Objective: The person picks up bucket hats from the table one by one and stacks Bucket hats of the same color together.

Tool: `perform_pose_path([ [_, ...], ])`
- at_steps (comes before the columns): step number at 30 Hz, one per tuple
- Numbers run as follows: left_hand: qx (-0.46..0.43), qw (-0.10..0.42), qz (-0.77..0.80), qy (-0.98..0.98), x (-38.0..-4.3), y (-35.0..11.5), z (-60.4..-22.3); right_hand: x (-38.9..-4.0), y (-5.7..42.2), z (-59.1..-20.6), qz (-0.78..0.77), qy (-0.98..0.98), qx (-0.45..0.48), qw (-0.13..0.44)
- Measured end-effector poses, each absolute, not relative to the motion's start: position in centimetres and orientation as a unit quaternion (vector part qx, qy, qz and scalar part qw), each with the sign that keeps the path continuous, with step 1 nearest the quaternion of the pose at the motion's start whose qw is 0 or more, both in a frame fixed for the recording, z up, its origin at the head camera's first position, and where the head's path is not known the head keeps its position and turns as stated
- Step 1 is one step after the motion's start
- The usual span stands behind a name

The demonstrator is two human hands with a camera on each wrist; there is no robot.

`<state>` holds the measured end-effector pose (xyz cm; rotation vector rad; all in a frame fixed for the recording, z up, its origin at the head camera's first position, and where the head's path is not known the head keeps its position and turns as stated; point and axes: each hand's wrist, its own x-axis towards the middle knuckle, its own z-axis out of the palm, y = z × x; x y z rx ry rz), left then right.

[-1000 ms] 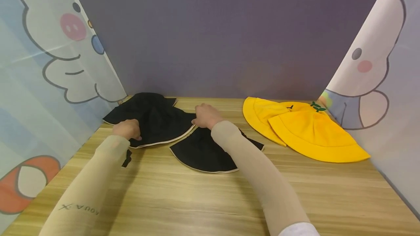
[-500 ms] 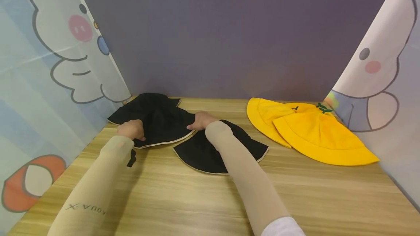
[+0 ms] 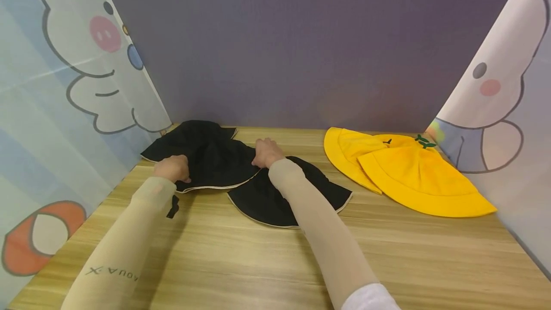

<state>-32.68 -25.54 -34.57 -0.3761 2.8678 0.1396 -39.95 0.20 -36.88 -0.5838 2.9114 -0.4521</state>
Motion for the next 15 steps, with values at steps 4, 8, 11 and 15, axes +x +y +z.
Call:
perform_pose_path([
  [4, -0.127, 0.119, 0.045, 0.984, -32.7, -25.2, -34.5, -39.6, 0.4, -36.4, -0.198, 0.958, -0.200, 0.061],
  [8, -0.133, 0.091, 0.039, 0.986, -32.7, -24.9, -34.9, -38.9, 0.6, -35.7, -0.248, 0.946, -0.202, 0.048],
  [11, -0.138, 0.065, 0.034, 0.988, -32.6, -24.7, -35.4, -38.4, 0.9, -35.3, -0.275, 0.937, -0.210, 0.047],
  [15, -0.126, 0.043, 0.032, 0.991, -32.3, -24.2, -35.7, -38.0, 1.7, -35.1, -0.312, 0.925, -0.205, 0.070],
])
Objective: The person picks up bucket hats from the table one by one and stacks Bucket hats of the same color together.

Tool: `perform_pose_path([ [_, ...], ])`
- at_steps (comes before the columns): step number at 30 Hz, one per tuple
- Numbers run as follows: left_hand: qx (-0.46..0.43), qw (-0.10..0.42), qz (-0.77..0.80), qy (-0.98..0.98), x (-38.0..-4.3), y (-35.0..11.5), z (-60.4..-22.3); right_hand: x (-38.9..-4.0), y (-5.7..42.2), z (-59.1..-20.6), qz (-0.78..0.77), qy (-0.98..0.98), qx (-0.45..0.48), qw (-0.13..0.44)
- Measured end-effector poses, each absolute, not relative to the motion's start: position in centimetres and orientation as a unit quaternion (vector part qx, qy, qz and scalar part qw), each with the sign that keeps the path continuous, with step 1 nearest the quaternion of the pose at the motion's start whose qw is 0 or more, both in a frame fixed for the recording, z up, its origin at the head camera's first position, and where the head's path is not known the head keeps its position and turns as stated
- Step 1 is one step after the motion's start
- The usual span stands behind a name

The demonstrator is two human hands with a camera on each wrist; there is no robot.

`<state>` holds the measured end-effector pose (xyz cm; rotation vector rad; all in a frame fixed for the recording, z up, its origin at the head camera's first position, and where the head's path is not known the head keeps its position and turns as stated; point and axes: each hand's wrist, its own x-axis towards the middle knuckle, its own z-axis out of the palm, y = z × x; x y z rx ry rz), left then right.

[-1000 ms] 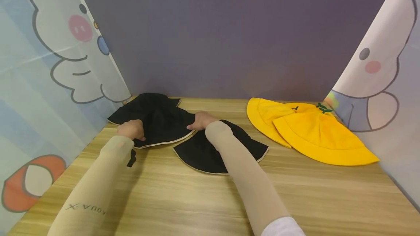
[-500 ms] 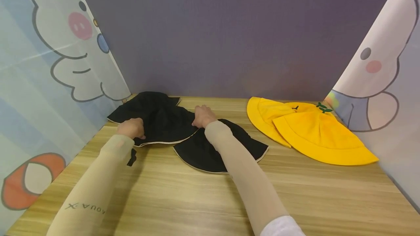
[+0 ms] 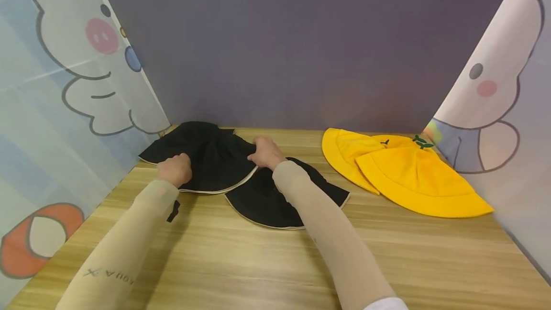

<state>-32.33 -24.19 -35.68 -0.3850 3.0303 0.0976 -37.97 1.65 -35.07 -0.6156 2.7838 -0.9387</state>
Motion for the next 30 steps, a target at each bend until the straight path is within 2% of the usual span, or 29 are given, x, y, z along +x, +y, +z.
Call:
perform_pose_path([
  [2, -0.112, 0.031, 0.029, 0.993, -32.1, -23.9, -35.6, -37.9, 2.2, -35.0, -0.324, 0.922, -0.201, 0.070],
  [8, -0.066, 0.002, 0.009, 0.998, -31.2, -22.7, -34.9, -37.9, 4.1, -34.6, -0.299, 0.930, -0.214, 0.018],
  [16, -0.038, -0.020, 0.017, 0.999, -30.7, -21.9, -32.8, -37.2, 6.8, -33.0, -0.349, 0.915, -0.199, 0.038],
  [26, -0.012, 0.016, 0.082, 0.996, -30.7, -21.6, -30.8, -35.9, 9.8, -31.3, -0.382, 0.905, -0.181, 0.041],
  [30, 0.008, 0.046, 0.101, 0.994, -30.5, -21.3, -30.4, -35.1, 11.5, -31.3, -0.361, 0.915, -0.177, 0.040],
])
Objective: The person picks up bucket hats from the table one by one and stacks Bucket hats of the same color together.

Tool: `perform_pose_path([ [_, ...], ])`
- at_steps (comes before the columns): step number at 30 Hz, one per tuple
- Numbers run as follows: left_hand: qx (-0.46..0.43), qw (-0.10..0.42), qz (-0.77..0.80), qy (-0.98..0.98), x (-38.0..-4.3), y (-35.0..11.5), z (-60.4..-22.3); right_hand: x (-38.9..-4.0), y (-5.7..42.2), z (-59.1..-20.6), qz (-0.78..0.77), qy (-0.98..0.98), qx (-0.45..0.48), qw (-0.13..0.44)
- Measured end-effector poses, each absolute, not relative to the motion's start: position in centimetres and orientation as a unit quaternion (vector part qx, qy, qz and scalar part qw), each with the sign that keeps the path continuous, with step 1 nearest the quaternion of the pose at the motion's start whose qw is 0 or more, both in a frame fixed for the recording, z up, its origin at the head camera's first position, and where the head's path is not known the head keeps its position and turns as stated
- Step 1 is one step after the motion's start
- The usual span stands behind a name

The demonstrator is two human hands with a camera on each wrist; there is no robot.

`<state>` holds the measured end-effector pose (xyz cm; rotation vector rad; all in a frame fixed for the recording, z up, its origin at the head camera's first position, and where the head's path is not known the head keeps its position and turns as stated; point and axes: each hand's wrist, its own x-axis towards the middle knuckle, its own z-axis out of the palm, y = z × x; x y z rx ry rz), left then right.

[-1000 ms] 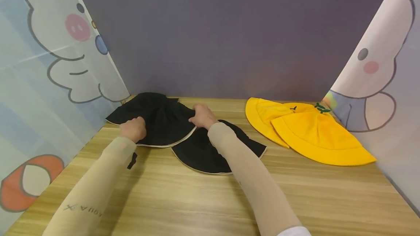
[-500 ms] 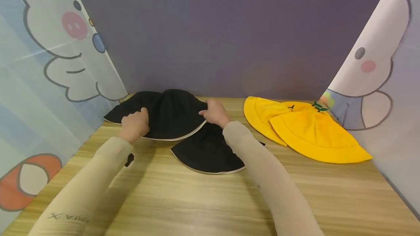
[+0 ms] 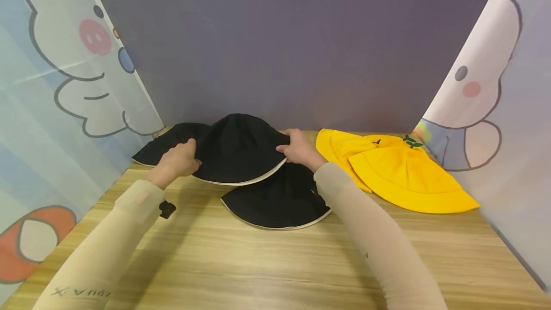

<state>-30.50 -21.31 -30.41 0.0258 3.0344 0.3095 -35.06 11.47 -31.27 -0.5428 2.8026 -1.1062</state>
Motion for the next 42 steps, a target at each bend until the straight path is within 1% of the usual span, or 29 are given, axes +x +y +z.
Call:
perform_pose_path([
  [5, 0.033, 0.078, 0.115, 0.990, -30.2, -20.4, -30.1, -33.9, 13.3, -31.2, -0.343, 0.922, -0.177, 0.039],
  [12, 0.064, 0.093, 0.131, 0.985, -30.0, -18.6, -30.0, -32.2, 15.8, -30.8, -0.309, 0.936, -0.164, 0.049],
  [16, 0.094, 0.093, 0.138, 0.982, -29.9, -17.6, -30.2, -31.1, 17.0, -30.7, -0.291, 0.942, -0.152, 0.065],
  [18, 0.120, 0.102, 0.148, 0.976, -29.8, -17.3, -30.3, -30.7, 17.7, -30.8, -0.282, 0.945, -0.148, 0.075],
  [24, 0.179, 0.150, 0.195, 0.953, -29.5, -16.5, -30.9, -29.8, 19.7, -31.6, -0.274, 0.944, -0.145, 0.110],
  [32, 0.194, 0.183, 0.224, 0.937, -29.2, -15.2, -31.6, -29.0, 21.9, -32.3, -0.295, 0.933, -0.126, 0.162],
  [35, 0.198, 0.191, 0.233, 0.933, -29.2, -14.8, -32.3, -28.9, 22.2, -32.6, -0.289, 0.934, -0.123, 0.172],
  [42, 0.189, 0.212, 0.215, 0.934, -29.3, -14.2, -33.9, -28.7, 22.8, -34.5, -0.335, 0.916, -0.115, 0.188],
])
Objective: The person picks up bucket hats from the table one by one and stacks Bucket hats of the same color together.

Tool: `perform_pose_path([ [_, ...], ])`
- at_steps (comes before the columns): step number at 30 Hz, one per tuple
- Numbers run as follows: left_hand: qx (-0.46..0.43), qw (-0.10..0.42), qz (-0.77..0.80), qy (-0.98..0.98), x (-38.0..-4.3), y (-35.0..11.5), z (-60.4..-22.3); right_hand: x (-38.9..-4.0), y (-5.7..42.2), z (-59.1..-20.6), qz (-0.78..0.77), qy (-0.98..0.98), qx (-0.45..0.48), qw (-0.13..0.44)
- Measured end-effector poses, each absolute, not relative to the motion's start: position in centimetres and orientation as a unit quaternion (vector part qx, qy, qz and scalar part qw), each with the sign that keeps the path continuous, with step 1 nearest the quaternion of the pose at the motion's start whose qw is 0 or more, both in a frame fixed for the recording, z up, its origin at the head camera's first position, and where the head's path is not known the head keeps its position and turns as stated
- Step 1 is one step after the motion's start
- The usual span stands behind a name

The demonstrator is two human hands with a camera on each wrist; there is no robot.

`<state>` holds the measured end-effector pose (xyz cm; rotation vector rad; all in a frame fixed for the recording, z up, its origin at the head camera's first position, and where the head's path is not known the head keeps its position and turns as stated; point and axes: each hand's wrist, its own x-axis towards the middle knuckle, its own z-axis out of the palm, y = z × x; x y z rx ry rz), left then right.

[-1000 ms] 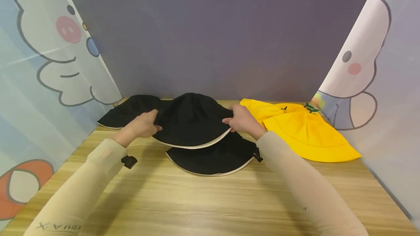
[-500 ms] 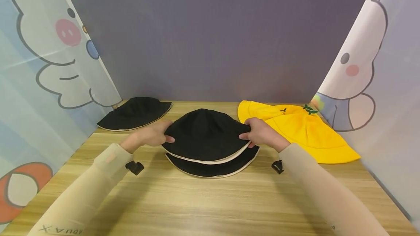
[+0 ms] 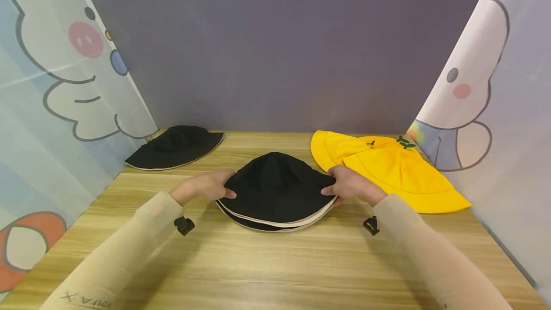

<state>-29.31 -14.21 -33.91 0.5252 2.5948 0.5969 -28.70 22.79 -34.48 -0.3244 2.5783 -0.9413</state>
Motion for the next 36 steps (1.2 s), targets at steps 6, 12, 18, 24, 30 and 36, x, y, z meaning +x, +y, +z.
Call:
perform_pose_path([
  [6, 0.175, 0.229, 0.214, 0.933, -29.2, -14.1, -34.8, -28.9, 22.4, -36.1, -0.328, 0.916, -0.119, 0.198],
  [12, 0.166, 0.229, 0.210, 0.936, -29.1, -13.9, -35.0, -29.0, 22.1, -36.2, -0.300, 0.926, -0.114, 0.199],
  [18, 0.154, 0.217, 0.191, 0.945, -29.3, -13.8, -35.3, -29.3, 21.7, -36.3, -0.256, 0.938, -0.119, 0.201],
  [24, 0.132, 0.212, 0.166, 0.954, -29.6, -13.6, -35.5, -28.4, 20.1, -35.7, -0.122, 0.970, -0.149, 0.149],
  [30, 0.124, 0.206, 0.141, 0.960, -29.9, -13.4, -35.4, -26.8, 18.1, -35.6, 0.002, 0.979, -0.202, 0.001],
  [36, 0.126, 0.207, 0.131, 0.961, -30.0, -13.2, -35.4, -26.4, 17.0, -35.8, -0.018, 0.969, -0.240, 0.047],
])
